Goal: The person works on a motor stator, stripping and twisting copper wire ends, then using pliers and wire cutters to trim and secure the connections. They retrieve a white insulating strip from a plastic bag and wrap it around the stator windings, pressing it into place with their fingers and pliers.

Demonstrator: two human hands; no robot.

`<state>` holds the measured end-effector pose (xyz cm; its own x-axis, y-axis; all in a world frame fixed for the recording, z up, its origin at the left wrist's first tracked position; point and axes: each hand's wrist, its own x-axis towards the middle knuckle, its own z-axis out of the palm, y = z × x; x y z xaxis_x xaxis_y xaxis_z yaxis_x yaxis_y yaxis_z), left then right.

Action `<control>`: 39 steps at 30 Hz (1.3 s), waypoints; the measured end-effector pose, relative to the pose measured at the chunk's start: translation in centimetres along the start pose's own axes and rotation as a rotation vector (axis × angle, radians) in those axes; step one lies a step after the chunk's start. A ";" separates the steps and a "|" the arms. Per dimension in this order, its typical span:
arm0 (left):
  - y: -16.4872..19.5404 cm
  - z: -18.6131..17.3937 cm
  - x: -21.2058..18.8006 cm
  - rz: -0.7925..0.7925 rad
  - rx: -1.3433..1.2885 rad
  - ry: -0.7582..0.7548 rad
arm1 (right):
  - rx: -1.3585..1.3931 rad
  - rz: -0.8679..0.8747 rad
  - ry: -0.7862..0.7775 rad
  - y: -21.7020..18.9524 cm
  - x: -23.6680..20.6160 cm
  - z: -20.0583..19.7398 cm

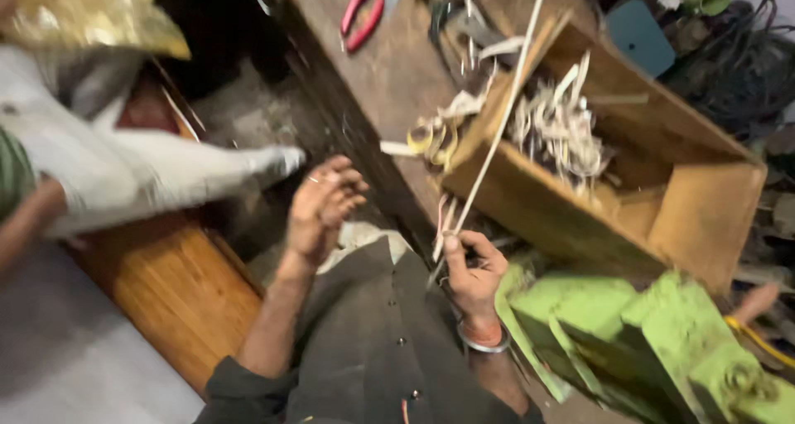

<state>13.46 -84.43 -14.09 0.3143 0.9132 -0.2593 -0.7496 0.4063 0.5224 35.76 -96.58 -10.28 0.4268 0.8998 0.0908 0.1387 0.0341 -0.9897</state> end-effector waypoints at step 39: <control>36.6 -1.1 41.5 0.579 0.793 -0.574 | -1.059 0.097 0.856 -2.2 43.8 14.3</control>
<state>-1.60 -31.65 -6.64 0.4141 0.7660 0.4917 -0.3534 -0.3625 0.8624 41.40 -51.05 -5.74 0.8352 0.3174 0.4490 0.5237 -0.7081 -0.4736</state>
